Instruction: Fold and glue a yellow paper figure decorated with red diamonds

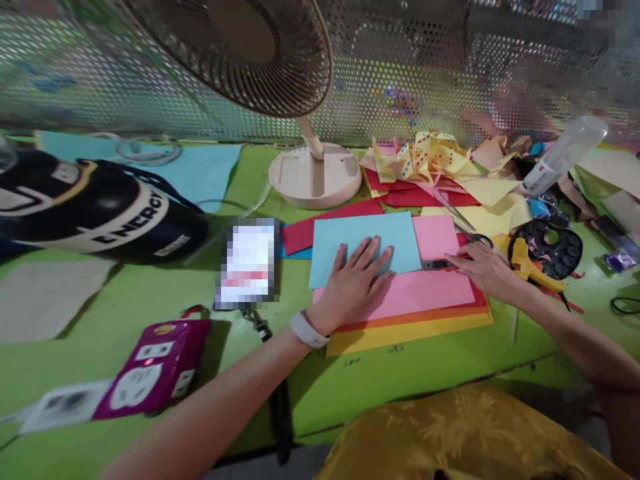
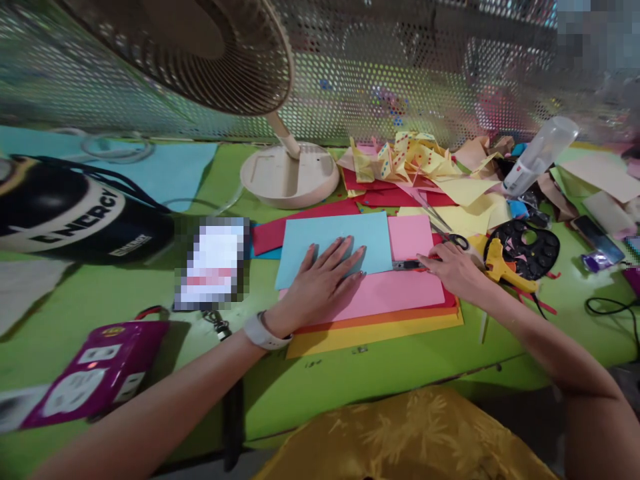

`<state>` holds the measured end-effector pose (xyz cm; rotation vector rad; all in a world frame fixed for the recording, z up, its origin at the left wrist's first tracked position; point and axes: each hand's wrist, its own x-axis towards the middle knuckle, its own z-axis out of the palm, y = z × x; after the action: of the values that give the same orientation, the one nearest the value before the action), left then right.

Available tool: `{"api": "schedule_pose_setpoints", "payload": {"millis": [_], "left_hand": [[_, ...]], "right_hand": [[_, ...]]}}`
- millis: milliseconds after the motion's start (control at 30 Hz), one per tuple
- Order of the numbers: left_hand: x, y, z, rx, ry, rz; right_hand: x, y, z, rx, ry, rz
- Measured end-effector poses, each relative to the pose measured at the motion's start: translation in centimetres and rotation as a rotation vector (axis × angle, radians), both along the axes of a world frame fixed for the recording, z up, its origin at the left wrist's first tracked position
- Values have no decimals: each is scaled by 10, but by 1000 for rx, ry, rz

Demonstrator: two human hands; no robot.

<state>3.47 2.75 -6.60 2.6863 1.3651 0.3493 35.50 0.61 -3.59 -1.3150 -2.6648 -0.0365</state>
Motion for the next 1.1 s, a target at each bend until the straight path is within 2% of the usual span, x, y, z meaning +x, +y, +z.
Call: {"api": "schedule_pose_setpoints", "payload": {"millis": [167, 300, 867, 1100], "left_hand": [[1, 0, -1, 15, -25, 3], [1, 1, -1, 9, -35, 1], [1, 2, -3, 17, -23, -7], [2, 1, -3, 10, -40, 9]], "right_hand": [[6, -4, -2, 27, 61, 47], [7, -10, -2, 33, 103, 29], [-15, -23, 2, 28, 74, -6], [-13, -28, 6, -2, 87, -19]]}}
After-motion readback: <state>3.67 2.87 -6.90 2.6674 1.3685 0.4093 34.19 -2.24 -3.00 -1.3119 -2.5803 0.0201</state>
